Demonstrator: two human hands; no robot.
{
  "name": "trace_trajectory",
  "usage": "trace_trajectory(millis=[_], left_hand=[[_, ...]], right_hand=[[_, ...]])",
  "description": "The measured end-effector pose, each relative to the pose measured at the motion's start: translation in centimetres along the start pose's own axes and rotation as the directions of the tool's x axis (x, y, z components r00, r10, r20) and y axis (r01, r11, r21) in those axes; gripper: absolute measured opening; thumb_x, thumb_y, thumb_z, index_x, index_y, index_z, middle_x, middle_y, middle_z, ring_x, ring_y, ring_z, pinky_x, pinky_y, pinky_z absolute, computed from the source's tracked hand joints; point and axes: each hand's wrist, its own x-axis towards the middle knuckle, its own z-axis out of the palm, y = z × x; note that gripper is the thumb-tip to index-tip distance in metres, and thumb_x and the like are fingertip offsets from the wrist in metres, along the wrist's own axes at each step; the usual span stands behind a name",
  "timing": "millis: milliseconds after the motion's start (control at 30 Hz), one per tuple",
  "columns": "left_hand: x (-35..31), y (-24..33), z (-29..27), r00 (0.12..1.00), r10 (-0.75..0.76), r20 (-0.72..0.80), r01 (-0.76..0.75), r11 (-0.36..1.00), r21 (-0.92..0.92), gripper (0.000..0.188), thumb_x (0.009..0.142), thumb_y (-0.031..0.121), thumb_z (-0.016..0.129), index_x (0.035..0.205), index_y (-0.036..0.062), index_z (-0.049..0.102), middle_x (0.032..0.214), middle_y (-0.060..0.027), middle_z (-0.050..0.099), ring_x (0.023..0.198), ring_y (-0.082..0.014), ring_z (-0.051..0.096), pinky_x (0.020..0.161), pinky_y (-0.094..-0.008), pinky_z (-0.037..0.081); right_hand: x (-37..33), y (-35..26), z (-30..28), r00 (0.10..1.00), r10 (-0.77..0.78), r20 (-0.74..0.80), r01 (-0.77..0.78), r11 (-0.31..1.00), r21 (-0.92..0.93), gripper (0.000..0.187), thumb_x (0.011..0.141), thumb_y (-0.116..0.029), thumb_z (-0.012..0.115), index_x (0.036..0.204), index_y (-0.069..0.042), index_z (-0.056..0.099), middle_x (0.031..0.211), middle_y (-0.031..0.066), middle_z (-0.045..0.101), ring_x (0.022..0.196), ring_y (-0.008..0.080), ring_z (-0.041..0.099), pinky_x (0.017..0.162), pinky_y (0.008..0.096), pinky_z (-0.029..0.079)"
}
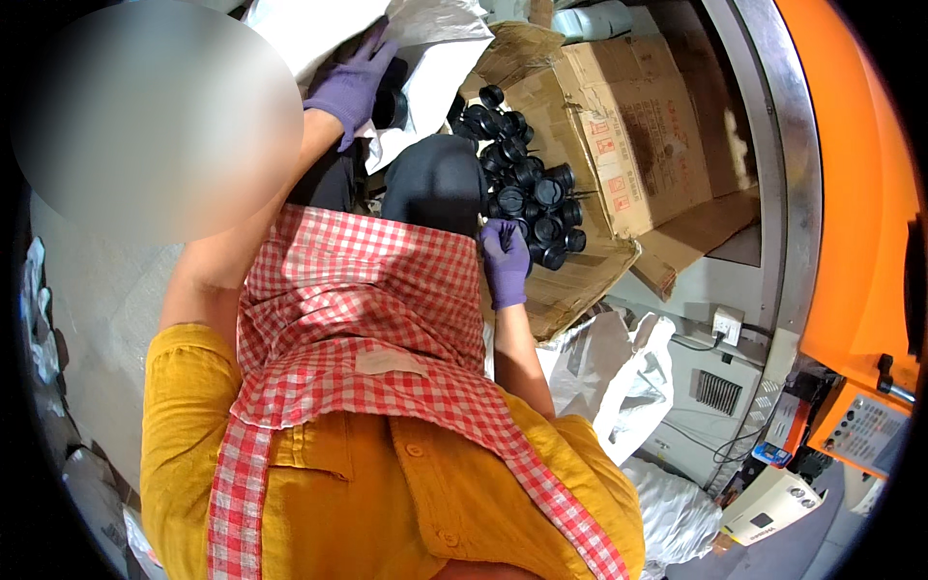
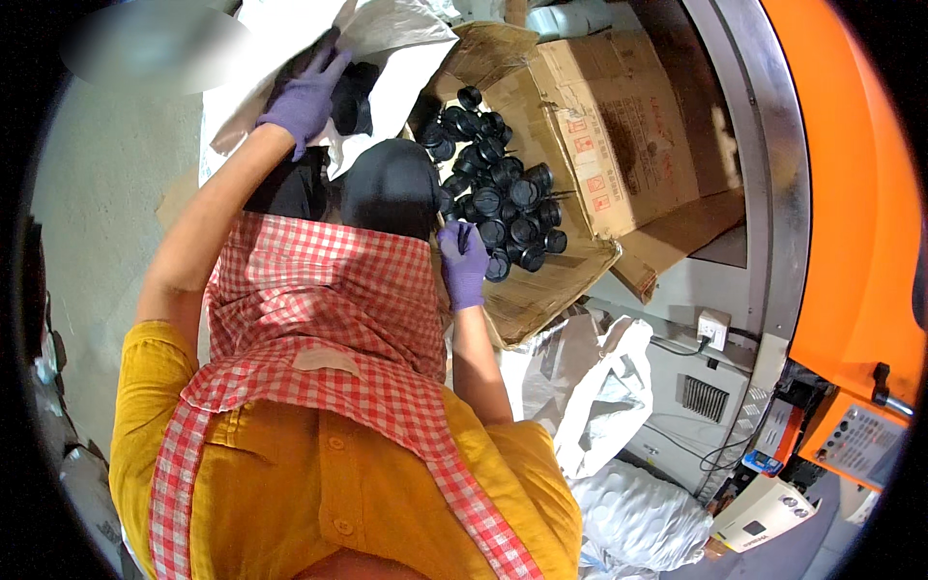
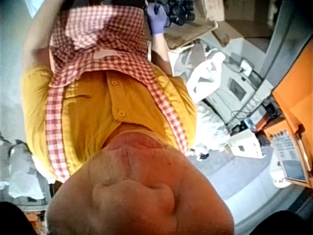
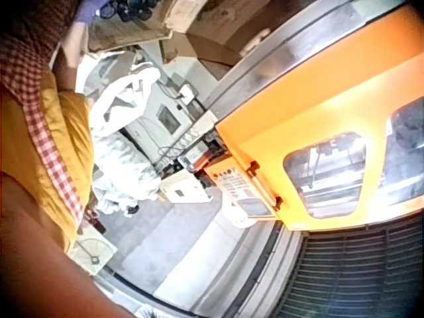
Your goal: The person takes black plastic caster wheels from a cardboard box and puts them into a large white bag, handling the wheels one at a time and frequently reaching into the box to retrieve more.
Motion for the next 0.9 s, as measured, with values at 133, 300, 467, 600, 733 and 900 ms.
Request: trace_trajectory(millis=[133, 300, 467, 600, 733, 900], left_hand=[[1.1, 1.8, -0.5, 0.838, -0.075, 0.54, 0.16, 0.981, -0.113, 0.047, 0.083, 0.004, 0.051, 0.129, 0.0081, 0.044, 0.136, -0.0202, 0.04, 0.118, -0.0376, 0.045, 0.099, -0.0403, 0.039], [-0.8, -1.1, 1.6, 0.901, -0.044, 0.432, 0.162, 0.957, -0.241, 0.034, 0.087, 0.013, 0.053, 0.118, -0.0016, 0.052, 0.12, -0.0228, 0.053, 0.111, -0.037, 0.051, 0.095, -0.0379, 0.041], [-0.5, -1.3, 2.4, 0.88, -0.049, 0.473, 0.217, 0.926, -0.308, 0.03, 0.089, 0.014, 0.052, 0.114, -0.0017, 0.055, 0.115, -0.0218, 0.057, 0.11, -0.0356, 0.052, 0.093, -0.0365, 0.042], [-0.2, -0.9, 2.6, 0.821, -0.089, 0.564, 0.306, 0.903, -0.303, 0.031, 0.089, 0.014, 0.054, 0.116, -0.0006, 0.055, 0.113, -0.0198, 0.059, 0.107, -0.032, 0.056, 0.093, -0.0345, 0.042], [-0.8, -1.5, 3.3, 0.882, -0.065, 0.467, 0.256, 0.897, -0.36, 0.028, 0.087, 0.012, 0.056, 0.112, -0.002, 0.057, 0.108, -0.0194, 0.06, 0.102, -0.0301, 0.058, 0.088, -0.0331, 0.045], [-0.3, -0.7, 2.8, 0.879, -0.093, 0.468, 0.361, 0.771, -0.524, 0.026, 0.084, 0.01, 0.059, 0.108, -0.0023, 0.058, 0.104, -0.0164, 0.06, 0.097, -0.026, 0.058, 0.086, -0.0318, 0.045]], right_hand=[[0.9, 1.4, 1.3, 0.981, 0.056, -0.187, -0.051, 0.998, 0.029, 0.021, 0.088, -0.02, 0.056, 0.078, -0.002, 0.057, 0.069, 0.0018, 0.055, 0.067, 0.0103, 0.049, 0.065, 0.0255, 0.042], [1.0, 0.2, 2.2, 0.972, -0.028, -0.232, -0.008, 0.988, -0.151, 0.022, 0.088, -0.021, 0.057, 0.077, -0.002, 0.057, 0.069, 0.0074, 0.058, 0.063, 0.0144, 0.049, 0.061, 0.0304, 0.042], [1.2, 1.3, 1.5, 0.985, -0.09, -0.147, 0.03, 0.928, -0.371, 0.021, 0.083, -0.023, 0.062, 0.08, -0.002, 0.058, 0.074, 0.0174, 0.059, 0.063, 0.0301, 0.053, 0.062, 0.0323, 0.044], [1.0, 3.0, 3.1, 0.945, -0.146, -0.292, 0.083, 0.972, -0.219, 0.02, 0.083, -0.022, 0.061, 0.086, -0.003, 0.059, 0.075, 0.0137, 0.061, 0.065, 0.0258, 0.056, 0.065, 0.0322, 0.045], [1.6, 1.7, 3.2, 0.939, 0.074, -0.335, 0.062, 0.925, 0.376, 0.013, 0.086, -0.016, 0.059, 0.082, -0.003, 0.057, 0.073, 0.0021, 0.058, 0.067, 0.0105, 0.053, 0.063, 0.0266, 0.043], [4.0, -11.8, 5.2, 0.936, -0.004, -0.352, 0.09, 0.97, 0.228, 0.009, 0.086, -0.011, 0.056, 0.083, -0.003, 0.057, 0.076, 0.0022, 0.058, 0.066, 0.0088, 0.053, 0.061, 0.024, 0.043]])
